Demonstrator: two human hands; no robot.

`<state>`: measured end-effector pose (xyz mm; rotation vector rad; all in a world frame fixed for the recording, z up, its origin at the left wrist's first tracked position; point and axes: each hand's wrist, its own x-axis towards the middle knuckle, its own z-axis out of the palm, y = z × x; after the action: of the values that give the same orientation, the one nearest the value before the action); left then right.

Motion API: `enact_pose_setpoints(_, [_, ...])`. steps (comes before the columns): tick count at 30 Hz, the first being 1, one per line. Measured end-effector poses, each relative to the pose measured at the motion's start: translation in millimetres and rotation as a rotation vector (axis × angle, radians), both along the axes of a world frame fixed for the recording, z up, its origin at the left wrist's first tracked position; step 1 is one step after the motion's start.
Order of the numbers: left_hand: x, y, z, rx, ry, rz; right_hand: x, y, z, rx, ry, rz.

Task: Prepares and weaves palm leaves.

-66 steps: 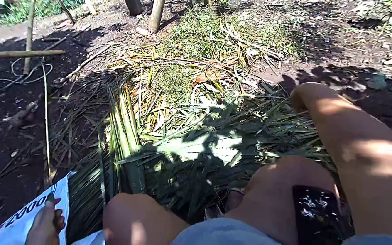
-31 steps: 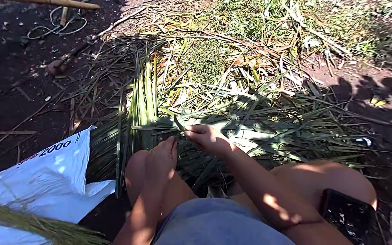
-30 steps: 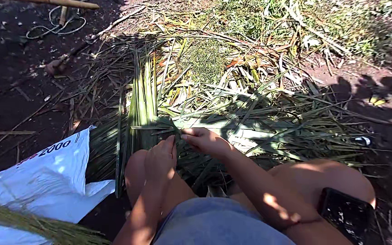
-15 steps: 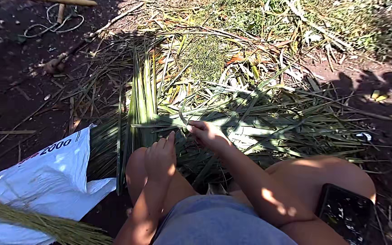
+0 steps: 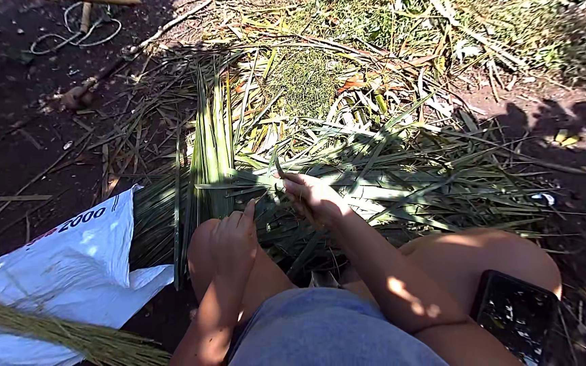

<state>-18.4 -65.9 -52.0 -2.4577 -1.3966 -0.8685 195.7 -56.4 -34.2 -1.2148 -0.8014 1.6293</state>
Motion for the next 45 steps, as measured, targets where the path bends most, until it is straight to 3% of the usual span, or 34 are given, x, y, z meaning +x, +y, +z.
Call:
enact_pose_setpoints(4, [-13,-1,-6,0.013,0.005,0.030,32,6,-4,0.032,0.124,-0.122])
enact_pose_setpoints(8, [-8,-4,-7,0.056,0.027,0.030,9,-4,1,0.017,0.118,0.027])
enact_pose_setpoints(11, [-4,-4,-3,-0.011,0.060,0.002,-5,-7,-4,0.046,0.167,0.019])
enact_pose_setpoints(14, [5,-5,13,-0.324,0.022,-0.041,-15,-10,-5,0.099,0.110,0.009])
enact_pose_setpoints(17, [17,-1,36,-0.670,-0.193,-0.054,-30,-15,-4,0.108,0.133,-0.017])
enact_pose_setpoints(20, [24,2,38,-0.627,-0.293,-0.020,-32,-17,-2,0.121,0.148,0.014])
enact_pose_setpoints(33, [19,-4,39,-0.535,-0.205,-0.054,-6,-15,-1,0.203,-0.135,0.105])
enact_pose_setpoints(41, [-8,-8,32,-0.509,-0.182,-0.041,53,2,11,0.066,0.061,-0.291])
enact_pose_setpoints(45, [1,-10,30,-0.471,-0.186,-0.070,21,-10,4,0.172,-0.004,-0.075])
